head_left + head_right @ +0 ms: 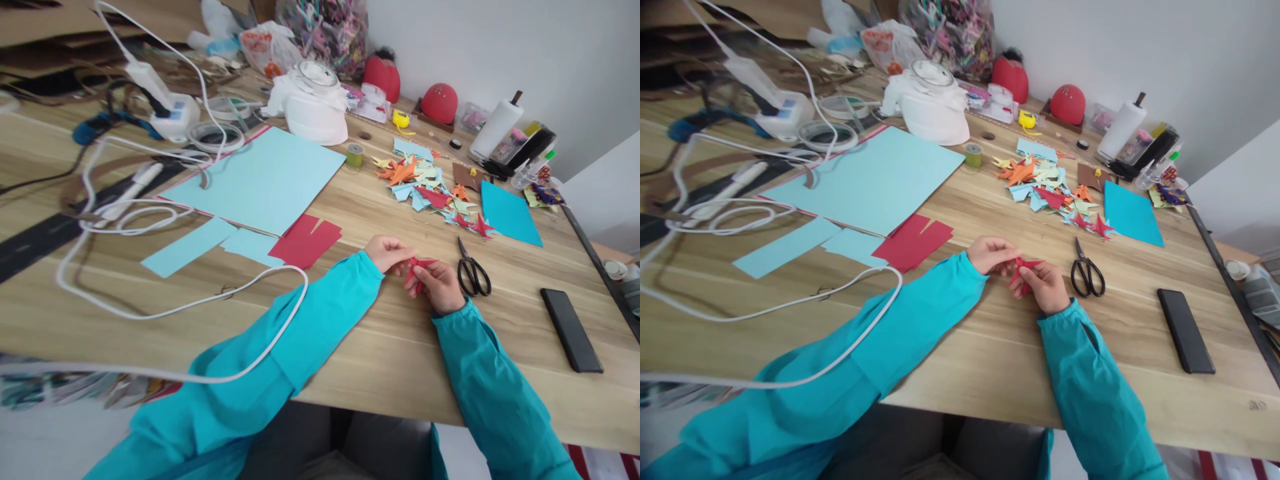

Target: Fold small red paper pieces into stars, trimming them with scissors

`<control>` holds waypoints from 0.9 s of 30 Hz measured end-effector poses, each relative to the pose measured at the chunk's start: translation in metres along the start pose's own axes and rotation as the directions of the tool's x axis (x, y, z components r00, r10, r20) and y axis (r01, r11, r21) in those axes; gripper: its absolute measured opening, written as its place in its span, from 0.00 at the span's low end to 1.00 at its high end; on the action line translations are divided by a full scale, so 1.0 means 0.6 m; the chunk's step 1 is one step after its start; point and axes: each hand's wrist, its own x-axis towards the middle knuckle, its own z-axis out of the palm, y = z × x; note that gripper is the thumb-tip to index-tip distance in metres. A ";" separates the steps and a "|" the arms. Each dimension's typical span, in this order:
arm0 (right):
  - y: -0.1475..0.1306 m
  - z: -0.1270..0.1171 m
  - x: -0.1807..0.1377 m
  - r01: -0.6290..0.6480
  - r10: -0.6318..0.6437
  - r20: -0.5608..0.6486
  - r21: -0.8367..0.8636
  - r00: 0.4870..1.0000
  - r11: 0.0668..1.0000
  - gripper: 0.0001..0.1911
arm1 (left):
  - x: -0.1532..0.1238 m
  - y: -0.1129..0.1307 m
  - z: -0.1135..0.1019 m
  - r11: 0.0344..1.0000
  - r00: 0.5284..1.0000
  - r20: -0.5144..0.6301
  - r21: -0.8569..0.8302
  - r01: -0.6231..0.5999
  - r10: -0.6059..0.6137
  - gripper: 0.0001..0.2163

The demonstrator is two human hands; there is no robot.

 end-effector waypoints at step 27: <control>-0.007 -0.001 0.003 -0.025 0.028 -0.027 0.103 0.999 0.994 0.10 | 0.005 -0.007 -0.006 0.994 0.997 0.031 0.076 -0.074 0.072 0.08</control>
